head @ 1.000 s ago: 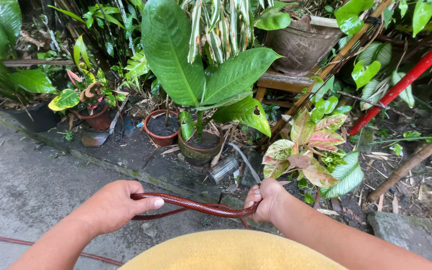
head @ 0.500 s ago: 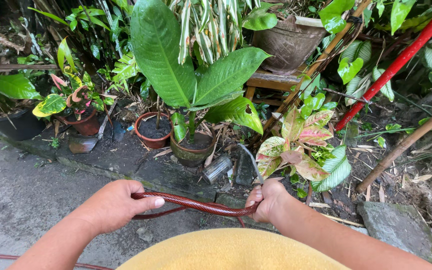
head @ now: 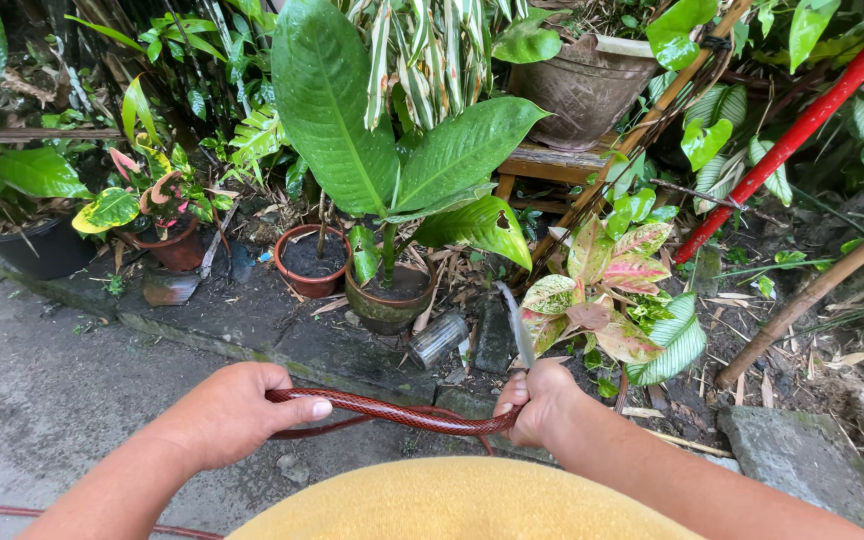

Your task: The person waters various potted and garden plants using a hose. They move along a narrow outdoor path, aiming the water stream at the base and leaves of different plants.

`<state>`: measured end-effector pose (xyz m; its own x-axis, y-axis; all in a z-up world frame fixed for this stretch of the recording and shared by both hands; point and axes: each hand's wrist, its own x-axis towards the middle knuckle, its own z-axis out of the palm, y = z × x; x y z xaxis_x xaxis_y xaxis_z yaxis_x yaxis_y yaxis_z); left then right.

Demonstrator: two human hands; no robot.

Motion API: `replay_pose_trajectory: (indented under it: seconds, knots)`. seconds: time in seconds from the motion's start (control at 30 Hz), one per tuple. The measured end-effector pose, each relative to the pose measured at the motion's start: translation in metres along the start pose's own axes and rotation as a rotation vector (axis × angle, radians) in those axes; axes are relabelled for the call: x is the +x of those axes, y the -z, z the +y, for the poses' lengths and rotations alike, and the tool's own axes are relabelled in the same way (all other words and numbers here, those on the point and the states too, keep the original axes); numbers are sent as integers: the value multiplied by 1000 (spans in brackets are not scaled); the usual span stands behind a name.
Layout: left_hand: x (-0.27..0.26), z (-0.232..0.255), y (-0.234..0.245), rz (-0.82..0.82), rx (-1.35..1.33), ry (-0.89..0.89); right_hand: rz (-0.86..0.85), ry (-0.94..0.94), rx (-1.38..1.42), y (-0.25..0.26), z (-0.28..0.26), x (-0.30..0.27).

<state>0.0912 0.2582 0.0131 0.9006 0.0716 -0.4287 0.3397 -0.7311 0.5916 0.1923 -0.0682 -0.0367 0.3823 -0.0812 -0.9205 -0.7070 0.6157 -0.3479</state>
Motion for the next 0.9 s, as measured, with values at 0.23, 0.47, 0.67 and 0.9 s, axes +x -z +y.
replay_pose_trajectory:
  seconds: [0.23,0.47,0.67,0.9]
  knots:
    - [-4,-4,2,2,25,2,-26,-32,-31,-3,3,8]
    - [-7,-8,4,6,-9,35,-34,-96,-81,-9,11,6]
    - [-8,-14,4,35,-35,50,-48,-126,-96,-17,11,0]
    - [-13,-13,13,86,-43,65,-81,-169,-176,-28,12,1]
